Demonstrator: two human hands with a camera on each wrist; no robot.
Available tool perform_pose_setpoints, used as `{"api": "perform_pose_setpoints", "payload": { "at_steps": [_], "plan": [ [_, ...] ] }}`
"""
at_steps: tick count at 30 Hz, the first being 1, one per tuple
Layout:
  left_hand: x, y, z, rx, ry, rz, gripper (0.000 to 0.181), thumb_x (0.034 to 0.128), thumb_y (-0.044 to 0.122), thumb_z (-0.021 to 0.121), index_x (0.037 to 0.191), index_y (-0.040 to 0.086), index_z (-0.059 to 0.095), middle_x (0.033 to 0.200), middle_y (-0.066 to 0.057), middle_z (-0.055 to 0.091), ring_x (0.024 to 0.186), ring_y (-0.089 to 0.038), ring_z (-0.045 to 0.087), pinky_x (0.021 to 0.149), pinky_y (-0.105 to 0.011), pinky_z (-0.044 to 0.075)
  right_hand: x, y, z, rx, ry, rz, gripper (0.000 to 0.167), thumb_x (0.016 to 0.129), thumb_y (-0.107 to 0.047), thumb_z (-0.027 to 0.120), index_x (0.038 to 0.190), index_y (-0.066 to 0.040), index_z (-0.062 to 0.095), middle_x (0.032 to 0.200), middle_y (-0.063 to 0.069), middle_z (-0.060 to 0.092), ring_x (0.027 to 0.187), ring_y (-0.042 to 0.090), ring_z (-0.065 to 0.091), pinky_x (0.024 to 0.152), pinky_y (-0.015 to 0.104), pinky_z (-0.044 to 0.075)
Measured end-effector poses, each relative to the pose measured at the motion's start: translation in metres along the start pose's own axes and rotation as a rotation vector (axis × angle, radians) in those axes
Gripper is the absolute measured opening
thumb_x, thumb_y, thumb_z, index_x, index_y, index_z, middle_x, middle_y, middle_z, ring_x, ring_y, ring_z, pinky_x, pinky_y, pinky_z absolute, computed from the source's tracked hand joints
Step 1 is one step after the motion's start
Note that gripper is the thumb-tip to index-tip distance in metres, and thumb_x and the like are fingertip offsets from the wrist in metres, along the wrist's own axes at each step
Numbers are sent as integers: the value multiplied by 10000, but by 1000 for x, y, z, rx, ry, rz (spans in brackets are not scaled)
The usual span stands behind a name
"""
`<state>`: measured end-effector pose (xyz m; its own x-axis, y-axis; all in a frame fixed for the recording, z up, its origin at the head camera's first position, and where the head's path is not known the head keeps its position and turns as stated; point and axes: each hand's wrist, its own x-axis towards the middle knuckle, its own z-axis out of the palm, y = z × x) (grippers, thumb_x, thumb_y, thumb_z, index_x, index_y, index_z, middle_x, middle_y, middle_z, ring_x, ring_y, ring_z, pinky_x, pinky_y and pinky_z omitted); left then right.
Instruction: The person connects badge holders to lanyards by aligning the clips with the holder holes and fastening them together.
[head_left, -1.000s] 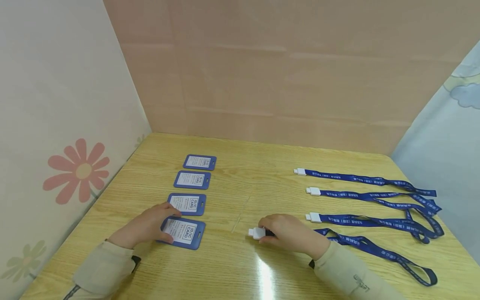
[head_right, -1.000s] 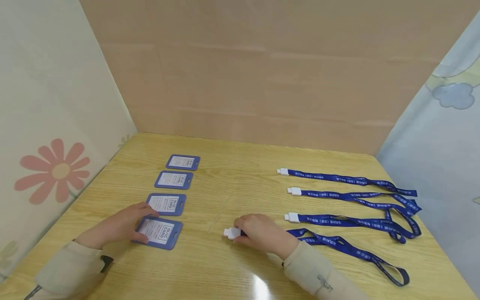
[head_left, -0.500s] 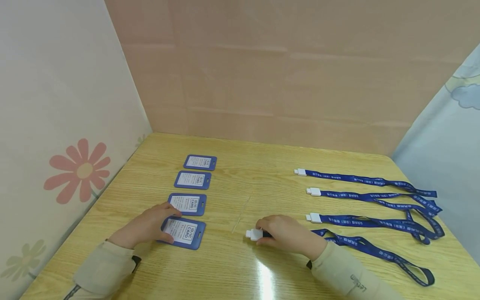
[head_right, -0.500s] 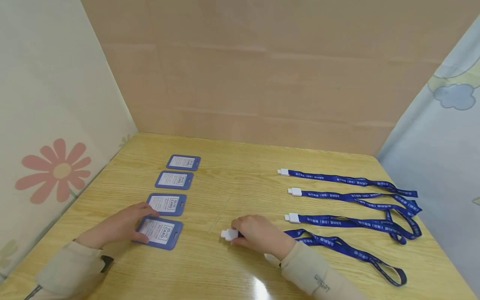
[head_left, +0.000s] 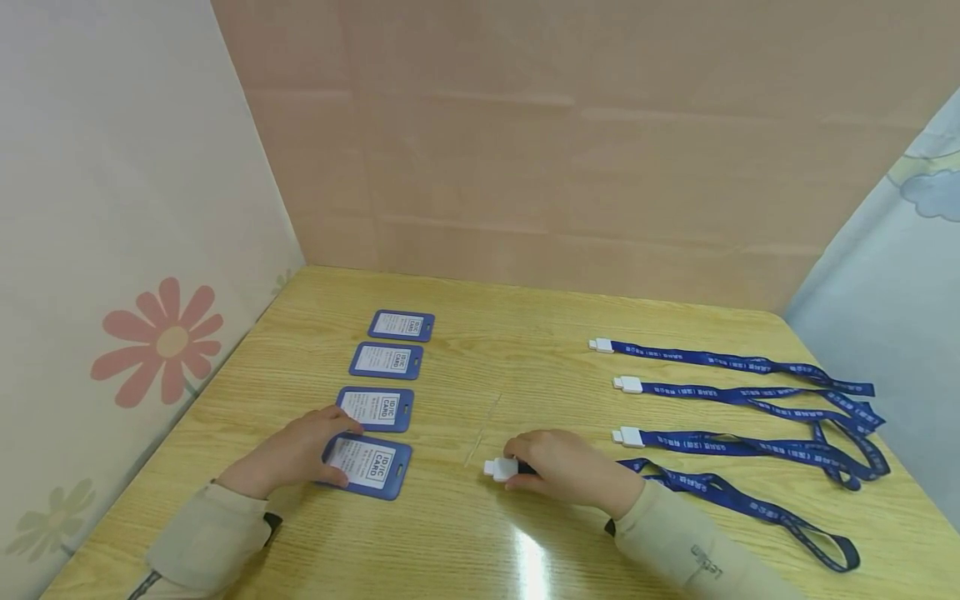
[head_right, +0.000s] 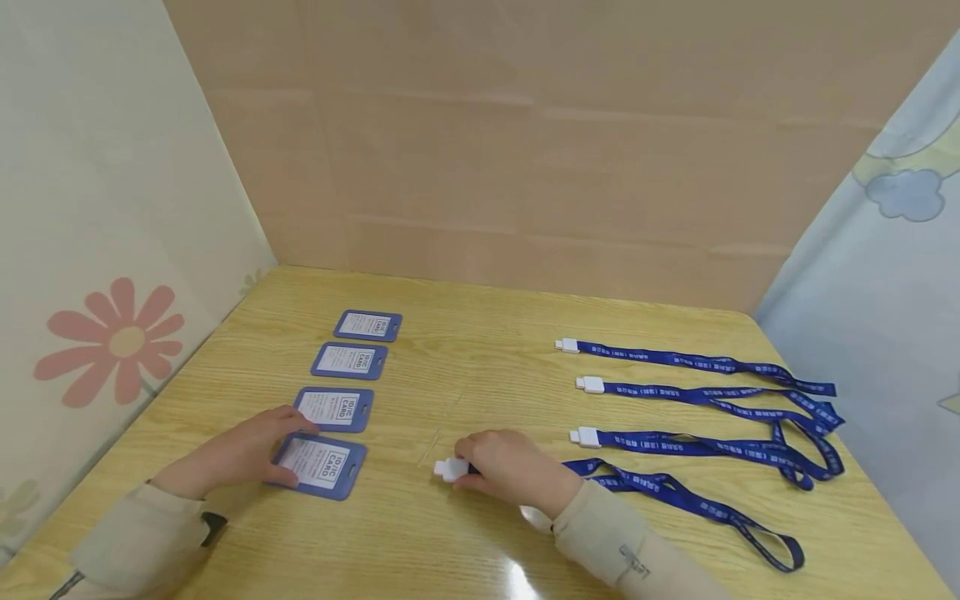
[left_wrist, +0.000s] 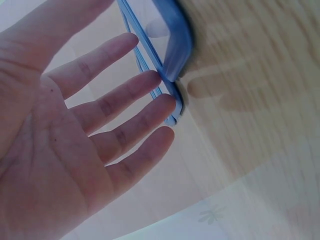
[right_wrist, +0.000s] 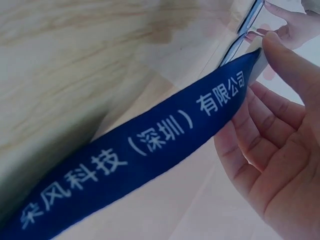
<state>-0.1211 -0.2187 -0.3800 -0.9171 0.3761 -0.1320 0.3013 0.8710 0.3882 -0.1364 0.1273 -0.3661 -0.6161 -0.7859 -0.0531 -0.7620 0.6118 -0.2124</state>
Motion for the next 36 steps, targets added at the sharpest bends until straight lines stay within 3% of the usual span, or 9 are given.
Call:
{"api": "perform_pose_setpoints", "payload": {
  "at_steps": [12, 19, 36],
  "plan": [
    [0, -1, 1, 2, -5, -10, 613, 601, 245, 864, 1125, 28, 631, 1168, -136, 598, 1015, -255, 565, 909, -489, 487, 6, -2, 3, -28, -1, -7, 247, 852, -333, 656, 971, -116, 649, 869, -40, 674, 675, -19, 493, 608, 157, 455],
    [-1, -1, 1, 7, -5, -9, 605, 602, 247, 864, 1120, 34, 635, 1142, -119, 604, 973, -225, 559, 892, -471, 494, 9, -4, 5, -23, 46, -75, 214, 829, -308, 685, 911, -115, 640, 812, -43, 664, 631, -23, 438, 561, 127, 397],
    [-1, 0, 0, 4, -4, -12, 610, 610, 241, 860, 1132, 27, 629, 1158, -130, 599, 983, -233, 558, 901, -478, 492, 17, -11, 5, -36, -6, -54, 199, 833, -325, 674, 872, -137, 623, 794, -60, 652, 626, -19, 445, 563, 135, 407]
  ]
}}
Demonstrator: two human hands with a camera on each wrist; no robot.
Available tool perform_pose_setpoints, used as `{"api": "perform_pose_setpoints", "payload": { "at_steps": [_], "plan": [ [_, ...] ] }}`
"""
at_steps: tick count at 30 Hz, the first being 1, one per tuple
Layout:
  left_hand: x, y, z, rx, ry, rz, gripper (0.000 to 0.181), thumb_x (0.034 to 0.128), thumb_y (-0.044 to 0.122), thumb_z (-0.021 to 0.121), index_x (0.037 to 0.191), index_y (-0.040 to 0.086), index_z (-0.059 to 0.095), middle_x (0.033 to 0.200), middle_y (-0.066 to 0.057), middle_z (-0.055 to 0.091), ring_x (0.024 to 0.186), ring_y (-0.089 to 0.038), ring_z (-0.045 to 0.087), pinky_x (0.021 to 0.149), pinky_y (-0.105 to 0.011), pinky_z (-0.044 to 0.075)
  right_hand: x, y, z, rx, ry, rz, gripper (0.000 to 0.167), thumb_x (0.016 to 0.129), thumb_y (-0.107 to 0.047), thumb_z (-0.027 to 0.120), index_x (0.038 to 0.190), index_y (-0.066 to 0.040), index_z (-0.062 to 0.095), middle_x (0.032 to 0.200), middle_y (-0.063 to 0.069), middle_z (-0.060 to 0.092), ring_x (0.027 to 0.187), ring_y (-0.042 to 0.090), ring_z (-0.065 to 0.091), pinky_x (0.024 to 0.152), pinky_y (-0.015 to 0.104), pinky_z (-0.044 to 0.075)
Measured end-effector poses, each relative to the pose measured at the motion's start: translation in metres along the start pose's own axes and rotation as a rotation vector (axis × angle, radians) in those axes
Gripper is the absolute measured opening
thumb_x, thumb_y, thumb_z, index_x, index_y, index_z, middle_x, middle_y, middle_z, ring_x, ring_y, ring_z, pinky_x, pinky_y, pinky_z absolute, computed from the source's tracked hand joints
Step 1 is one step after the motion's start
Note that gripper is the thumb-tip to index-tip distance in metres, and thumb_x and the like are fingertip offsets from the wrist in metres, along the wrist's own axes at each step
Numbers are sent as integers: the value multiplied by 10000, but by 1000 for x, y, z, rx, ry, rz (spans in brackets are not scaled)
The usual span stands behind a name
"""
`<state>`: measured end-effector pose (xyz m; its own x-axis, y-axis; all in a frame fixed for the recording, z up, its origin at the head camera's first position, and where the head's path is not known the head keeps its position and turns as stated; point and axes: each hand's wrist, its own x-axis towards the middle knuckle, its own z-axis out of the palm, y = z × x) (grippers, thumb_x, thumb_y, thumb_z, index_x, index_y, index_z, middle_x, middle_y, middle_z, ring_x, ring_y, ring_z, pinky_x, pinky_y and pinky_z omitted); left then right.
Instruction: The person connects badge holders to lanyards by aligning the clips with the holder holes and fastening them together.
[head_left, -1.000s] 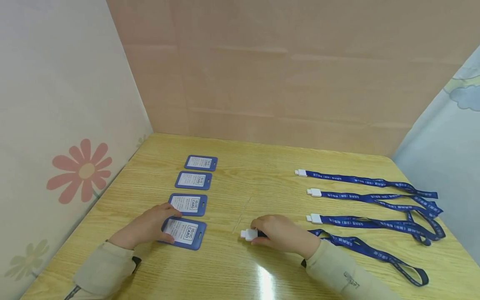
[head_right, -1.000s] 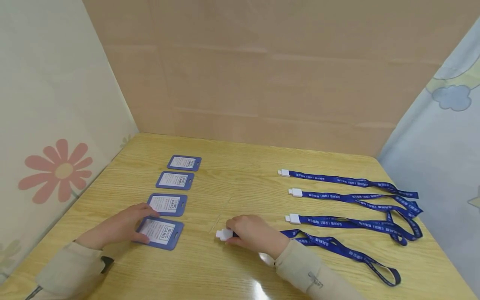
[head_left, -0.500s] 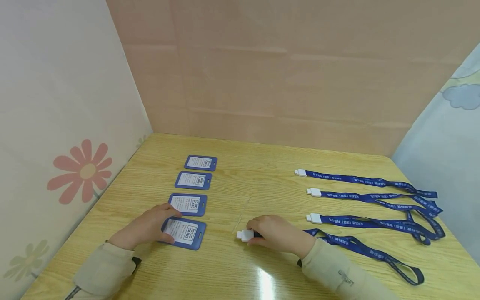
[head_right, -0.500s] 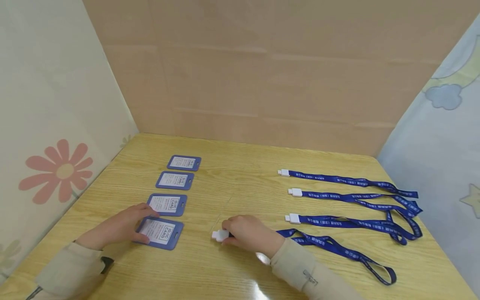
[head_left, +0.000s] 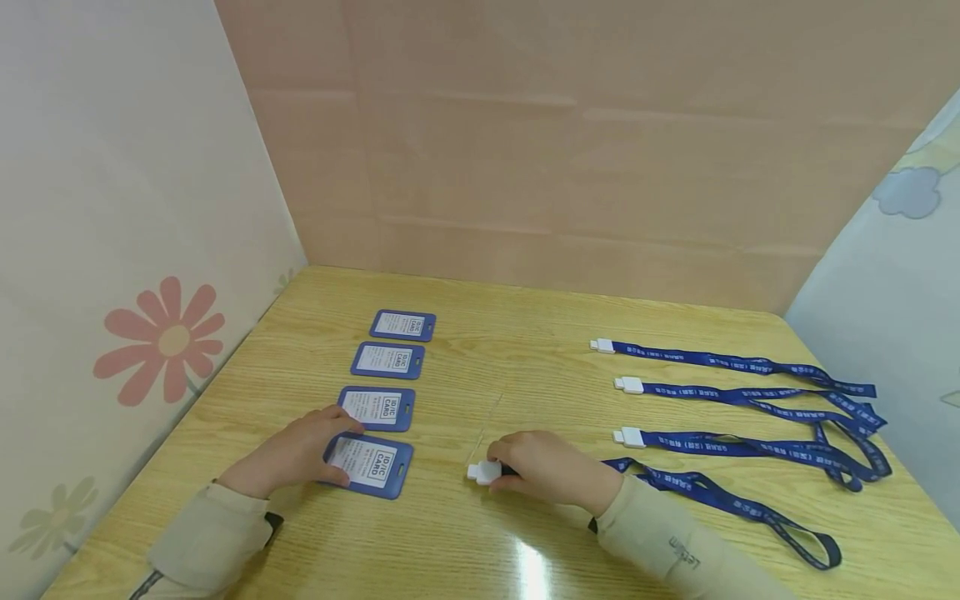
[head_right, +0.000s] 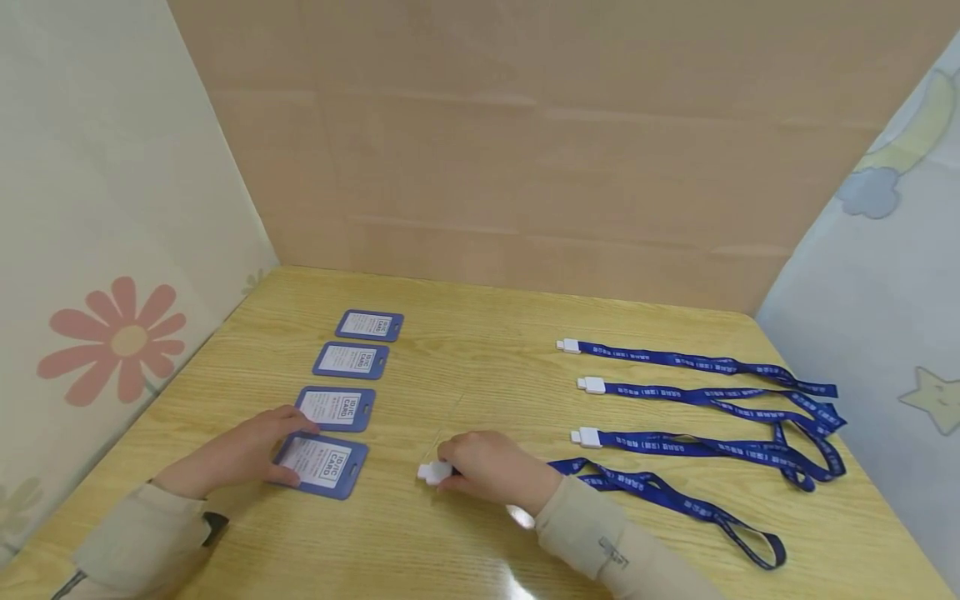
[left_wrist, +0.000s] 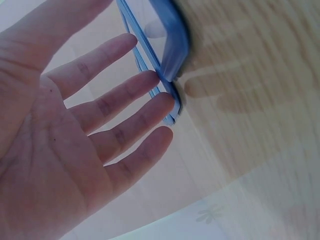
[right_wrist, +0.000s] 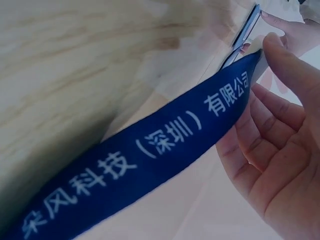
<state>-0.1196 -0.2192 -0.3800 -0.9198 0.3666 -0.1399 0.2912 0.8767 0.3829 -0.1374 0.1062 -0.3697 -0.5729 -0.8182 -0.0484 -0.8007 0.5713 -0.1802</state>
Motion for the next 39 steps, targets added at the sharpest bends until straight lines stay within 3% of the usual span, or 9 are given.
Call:
{"api": "perform_pose_setpoints", "payload": {
  "at_steps": [9, 26, 39],
  "plan": [
    [-1, 0, 0, -1, 0, 0, 606, 610, 243, 859, 1129, 27, 632, 1165, -137, 600, 997, -243, 566, 909, -483, 491, 5, -6, -1, -7, -2, -25, 204, 831, -330, 676, 838, -137, 609, 754, -67, 627, 594, -11, 378, 532, 119, 338],
    [-4, 1, 0, 25, 11, 10, 601, 600, 214, 863, 1125, 35, 634, 1215, -173, 592, 1062, -304, 577, 925, -502, 486, 12, -8, 2, -38, -6, -43, 231, 830, -361, 666, 887, -140, 631, 818, -61, 659, 624, -22, 432, 555, 120, 382],
    [-6, 0, 1, 1, 26, 26, 591, 598, 184, 858, 1120, 31, 629, 1239, -222, 587, 1129, -406, 552, 942, -542, 459, 22, -14, 3, -58, 15, -51, 232, 833, -372, 656, 829, -144, 612, 770, -68, 643, 609, -17, 448, 554, 121, 402]
  ]
}}
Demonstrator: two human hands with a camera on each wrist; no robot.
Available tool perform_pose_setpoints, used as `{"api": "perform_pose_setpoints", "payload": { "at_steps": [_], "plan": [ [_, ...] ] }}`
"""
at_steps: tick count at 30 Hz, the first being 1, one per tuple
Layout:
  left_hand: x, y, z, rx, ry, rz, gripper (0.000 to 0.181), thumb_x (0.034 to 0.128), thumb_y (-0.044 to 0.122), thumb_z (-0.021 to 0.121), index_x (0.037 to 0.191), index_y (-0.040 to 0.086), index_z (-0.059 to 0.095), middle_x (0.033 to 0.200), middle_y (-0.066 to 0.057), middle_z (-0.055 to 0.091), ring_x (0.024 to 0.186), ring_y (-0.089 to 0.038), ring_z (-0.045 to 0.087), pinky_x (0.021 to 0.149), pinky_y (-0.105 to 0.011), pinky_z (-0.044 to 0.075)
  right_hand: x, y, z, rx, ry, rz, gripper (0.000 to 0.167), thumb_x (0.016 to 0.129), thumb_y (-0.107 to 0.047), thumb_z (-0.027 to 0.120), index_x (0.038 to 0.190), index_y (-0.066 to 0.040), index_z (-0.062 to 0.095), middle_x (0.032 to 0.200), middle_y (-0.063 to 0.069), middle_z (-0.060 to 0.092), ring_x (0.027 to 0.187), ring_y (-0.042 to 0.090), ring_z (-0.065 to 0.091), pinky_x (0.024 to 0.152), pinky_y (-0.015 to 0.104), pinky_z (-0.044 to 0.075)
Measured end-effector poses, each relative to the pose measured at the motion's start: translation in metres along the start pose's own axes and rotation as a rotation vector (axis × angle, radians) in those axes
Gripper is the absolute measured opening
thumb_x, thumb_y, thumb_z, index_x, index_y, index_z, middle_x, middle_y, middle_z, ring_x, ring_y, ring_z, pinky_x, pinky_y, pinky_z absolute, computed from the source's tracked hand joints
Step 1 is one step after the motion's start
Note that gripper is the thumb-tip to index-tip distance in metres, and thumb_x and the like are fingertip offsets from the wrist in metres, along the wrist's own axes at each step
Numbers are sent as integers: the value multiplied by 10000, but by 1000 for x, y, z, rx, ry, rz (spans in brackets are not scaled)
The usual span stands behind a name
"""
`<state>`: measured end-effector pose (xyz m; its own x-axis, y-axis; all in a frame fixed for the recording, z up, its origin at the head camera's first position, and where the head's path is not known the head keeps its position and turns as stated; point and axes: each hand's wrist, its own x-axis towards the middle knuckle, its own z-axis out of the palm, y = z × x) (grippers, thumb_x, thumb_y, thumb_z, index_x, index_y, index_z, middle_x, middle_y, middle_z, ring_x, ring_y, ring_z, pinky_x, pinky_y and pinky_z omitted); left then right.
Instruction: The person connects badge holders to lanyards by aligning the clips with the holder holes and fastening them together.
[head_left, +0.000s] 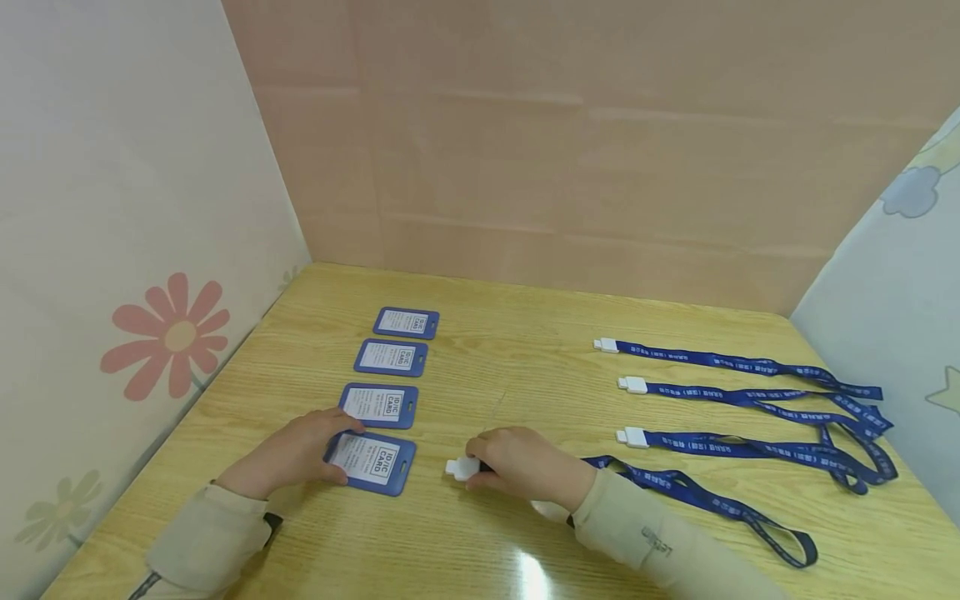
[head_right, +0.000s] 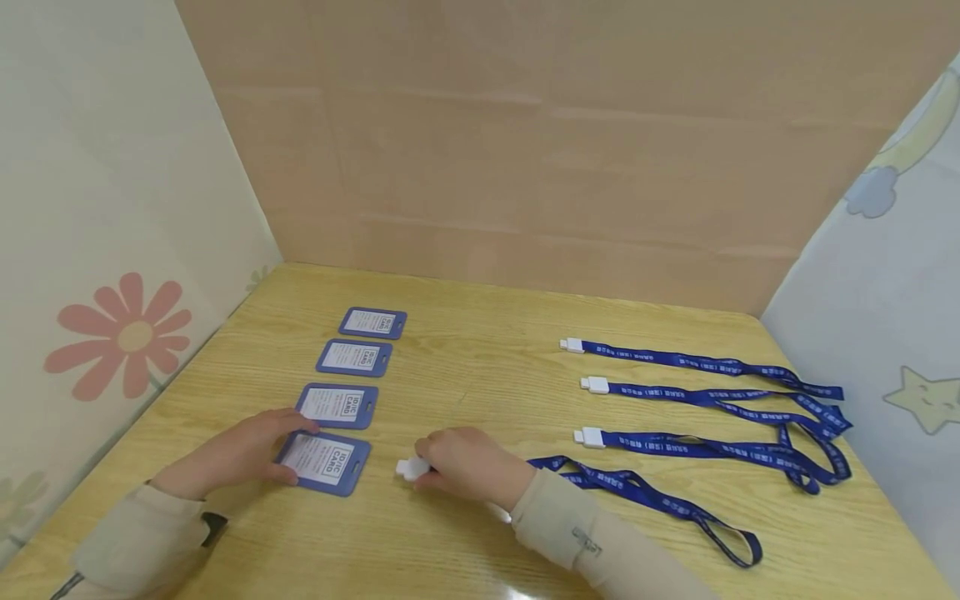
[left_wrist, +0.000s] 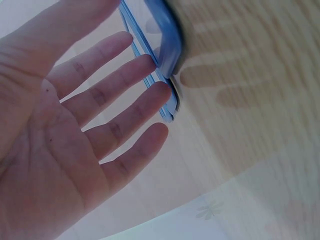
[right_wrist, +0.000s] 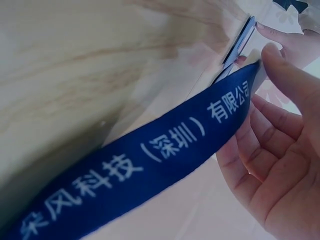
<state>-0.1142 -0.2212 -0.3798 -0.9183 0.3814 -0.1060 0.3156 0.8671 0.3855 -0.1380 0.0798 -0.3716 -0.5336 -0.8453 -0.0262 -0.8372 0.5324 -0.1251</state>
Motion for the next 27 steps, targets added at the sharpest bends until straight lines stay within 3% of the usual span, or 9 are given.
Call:
{"api": "perform_pose_setpoints", "payload": {
  "at_steps": [10, 19, 27],
  "plan": [
    [0, 1, 0, -11, -16, -42, 587, 613, 171, 850, 1136, 29, 623, 1255, -227, 577, 1151, -401, 546, 956, -534, 460, 9, -5, 1, -8, -26, 14, 248, 838, -388, 647, 815, -144, 605, 751, -62, 637, 584, -9, 415, 532, 123, 385],
    [2, 2, -1, 1, -23, -51, 595, 589, 180, 855, 1122, 10, 651, 1183, -152, 630, 1002, -239, 604, 889, -455, 508, 16, -10, 2, -26, -10, 9, 251, 836, -392, 651, 808, -147, 602, 745, -67, 633, 581, -6, 415, 526, 121, 385],
    [4, 4, -2, 6, -38, -61, 577, 587, 179, 855, 1104, 8, 662, 1162, -145, 638, 991, -230, 606, 880, -446, 513, 22, -14, 3, -34, -13, 0, 254, 827, -391, 654, 784, -146, 598, 733, -62, 639, 571, -10, 422, 526, 113, 397]
  ]
}}
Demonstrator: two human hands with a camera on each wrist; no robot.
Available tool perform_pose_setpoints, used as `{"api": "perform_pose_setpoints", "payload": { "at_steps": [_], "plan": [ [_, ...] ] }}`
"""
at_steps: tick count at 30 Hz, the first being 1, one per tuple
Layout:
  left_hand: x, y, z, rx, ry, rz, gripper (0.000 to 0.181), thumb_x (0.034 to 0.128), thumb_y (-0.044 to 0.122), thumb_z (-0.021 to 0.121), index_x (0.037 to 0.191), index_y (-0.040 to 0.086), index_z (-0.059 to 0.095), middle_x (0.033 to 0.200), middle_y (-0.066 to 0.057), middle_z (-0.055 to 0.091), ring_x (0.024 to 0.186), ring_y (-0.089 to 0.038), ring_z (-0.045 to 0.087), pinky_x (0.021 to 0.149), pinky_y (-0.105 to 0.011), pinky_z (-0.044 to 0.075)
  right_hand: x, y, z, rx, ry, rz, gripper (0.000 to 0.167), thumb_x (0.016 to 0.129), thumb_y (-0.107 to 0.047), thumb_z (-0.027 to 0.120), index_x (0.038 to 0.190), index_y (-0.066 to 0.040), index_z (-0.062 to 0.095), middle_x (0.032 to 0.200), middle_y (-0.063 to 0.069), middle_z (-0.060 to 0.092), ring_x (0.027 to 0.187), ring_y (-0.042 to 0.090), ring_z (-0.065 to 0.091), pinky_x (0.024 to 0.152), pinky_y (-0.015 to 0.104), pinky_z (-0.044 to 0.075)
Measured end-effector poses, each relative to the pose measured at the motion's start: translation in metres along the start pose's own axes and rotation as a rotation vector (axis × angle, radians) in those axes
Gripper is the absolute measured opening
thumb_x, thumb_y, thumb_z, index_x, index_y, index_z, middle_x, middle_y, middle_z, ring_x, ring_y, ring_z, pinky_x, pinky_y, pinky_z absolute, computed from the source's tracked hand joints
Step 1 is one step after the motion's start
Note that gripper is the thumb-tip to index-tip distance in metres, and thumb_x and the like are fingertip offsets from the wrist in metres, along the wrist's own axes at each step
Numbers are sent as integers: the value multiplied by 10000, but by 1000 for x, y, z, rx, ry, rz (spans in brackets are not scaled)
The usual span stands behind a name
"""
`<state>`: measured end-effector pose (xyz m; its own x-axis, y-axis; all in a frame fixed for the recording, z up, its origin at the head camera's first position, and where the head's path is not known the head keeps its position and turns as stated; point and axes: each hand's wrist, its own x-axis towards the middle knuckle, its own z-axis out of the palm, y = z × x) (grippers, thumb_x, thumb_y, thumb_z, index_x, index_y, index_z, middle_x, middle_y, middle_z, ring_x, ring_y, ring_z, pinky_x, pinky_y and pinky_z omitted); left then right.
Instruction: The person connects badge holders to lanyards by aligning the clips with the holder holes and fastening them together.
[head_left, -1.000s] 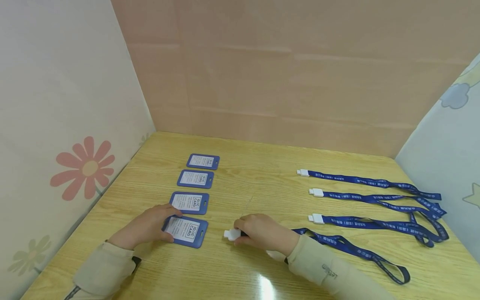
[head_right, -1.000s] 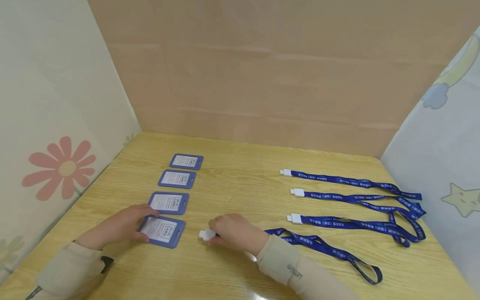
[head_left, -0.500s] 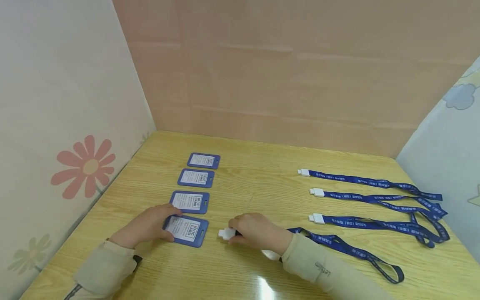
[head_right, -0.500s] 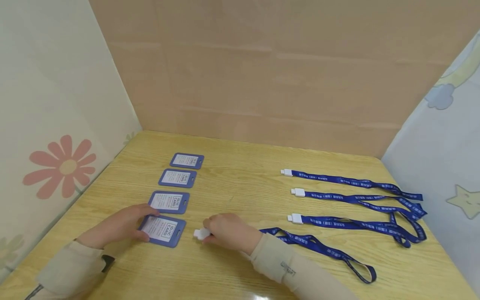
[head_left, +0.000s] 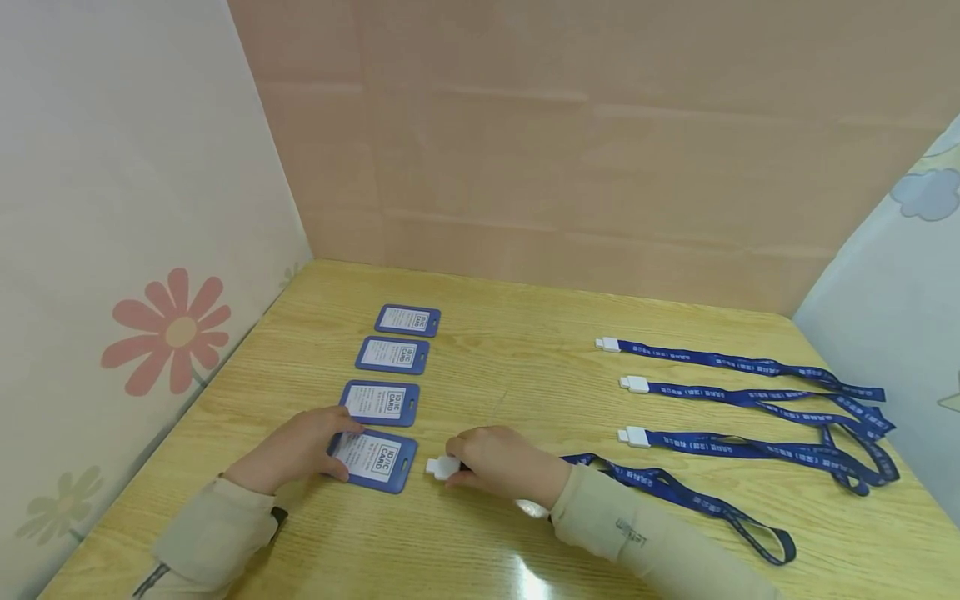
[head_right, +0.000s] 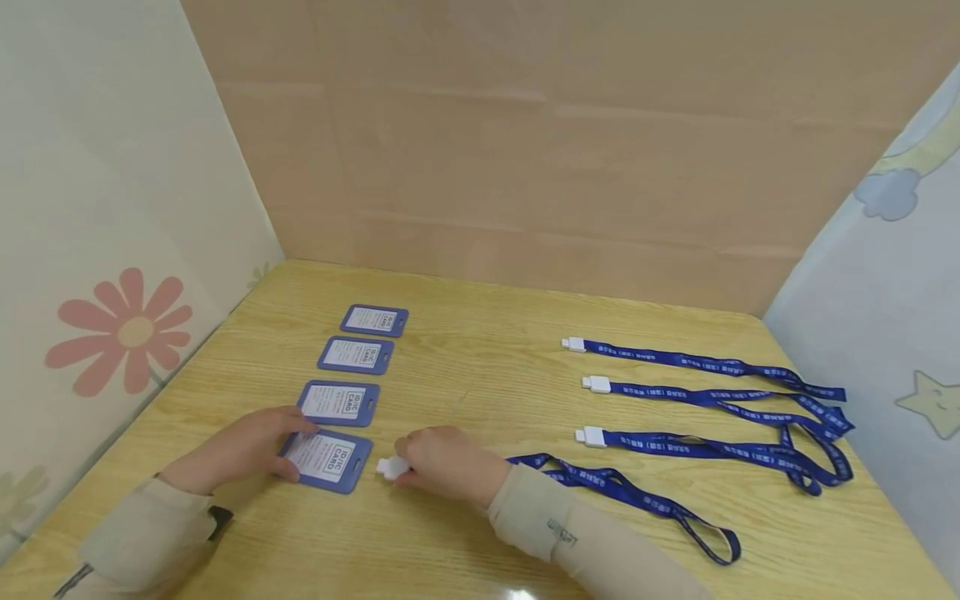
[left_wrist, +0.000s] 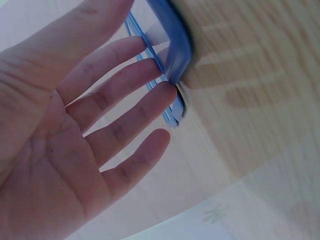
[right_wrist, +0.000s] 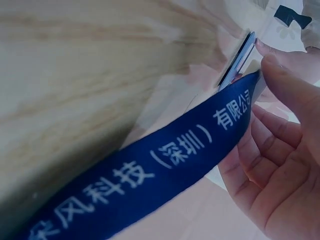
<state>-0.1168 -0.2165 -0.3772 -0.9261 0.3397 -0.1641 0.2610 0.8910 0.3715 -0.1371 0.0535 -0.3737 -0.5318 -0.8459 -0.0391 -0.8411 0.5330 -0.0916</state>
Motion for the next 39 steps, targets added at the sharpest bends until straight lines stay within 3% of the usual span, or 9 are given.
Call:
{"api": "perform_pose_setpoints", "payload": {
  "at_steps": [14, 39],
  "plan": [
    [0, 0, 1, 15, 13, 9, 571, 581, 197, 857, 1089, 15, 671, 1156, -136, 639, 989, -236, 612, 869, -444, 513, 8, -4, 4, -22, 16, -30, 241, 826, -382, 657, 806, -144, 625, 744, -66, 644, 595, -6, 483, 540, 118, 418],
    [-1, 3, 1, 13, 14, -2, 566, 571, 186, 862, 1081, 23, 678, 1058, -79, 648, 829, -139, 540, 795, -372, 514, 22, -13, 10, -74, 2, 35, 252, 819, -398, 666, 798, -149, 630, 723, -64, 638, 581, -2, 479, 520, 129, 414]
  ]
}}
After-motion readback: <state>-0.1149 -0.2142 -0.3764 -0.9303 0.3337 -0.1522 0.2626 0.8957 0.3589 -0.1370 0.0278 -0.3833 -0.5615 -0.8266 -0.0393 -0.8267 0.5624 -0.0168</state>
